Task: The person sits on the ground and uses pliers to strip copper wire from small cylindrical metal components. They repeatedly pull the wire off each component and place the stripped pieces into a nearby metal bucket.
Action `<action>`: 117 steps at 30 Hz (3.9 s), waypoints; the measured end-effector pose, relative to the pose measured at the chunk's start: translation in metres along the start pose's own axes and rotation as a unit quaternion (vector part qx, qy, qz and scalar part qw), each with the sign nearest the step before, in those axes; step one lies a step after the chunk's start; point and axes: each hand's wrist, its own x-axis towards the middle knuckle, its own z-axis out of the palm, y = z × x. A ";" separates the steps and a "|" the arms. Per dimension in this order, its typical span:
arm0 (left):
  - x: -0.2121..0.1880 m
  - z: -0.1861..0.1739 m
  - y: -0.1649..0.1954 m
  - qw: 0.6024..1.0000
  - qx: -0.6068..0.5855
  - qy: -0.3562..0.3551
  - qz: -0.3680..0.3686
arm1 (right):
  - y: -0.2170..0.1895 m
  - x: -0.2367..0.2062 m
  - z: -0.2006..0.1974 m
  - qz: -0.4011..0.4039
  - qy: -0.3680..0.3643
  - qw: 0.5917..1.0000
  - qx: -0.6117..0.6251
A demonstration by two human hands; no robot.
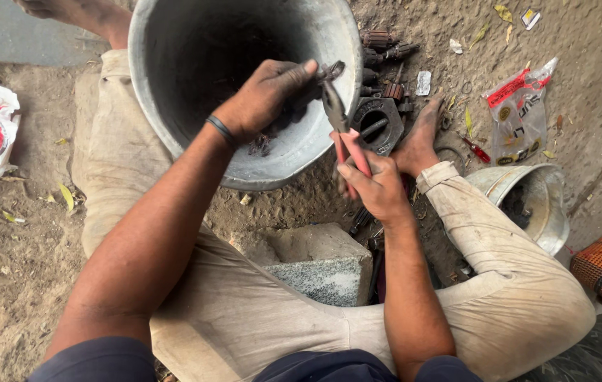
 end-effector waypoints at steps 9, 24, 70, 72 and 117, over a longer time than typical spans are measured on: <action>-0.007 0.031 -0.004 0.965 -0.250 -0.076 0.035 | 0.020 -0.006 0.051 0.026 -0.216 0.774 0.595; 0.007 0.004 -0.021 0.884 0.342 0.122 0.294 | -0.004 0.008 0.010 -0.123 0.119 0.944 -0.282; 0.009 -0.006 -0.004 0.967 0.194 0.055 0.155 | 0.002 0.002 0.006 0.073 -0.017 0.997 0.023; 0.010 -0.003 -0.005 0.939 0.287 0.109 0.154 | 0.005 0.003 0.011 -0.080 0.054 0.974 -0.204; 0.004 -0.010 -0.006 0.973 0.166 0.008 0.160 | 0.001 -0.011 0.011 0.045 -0.102 0.968 0.226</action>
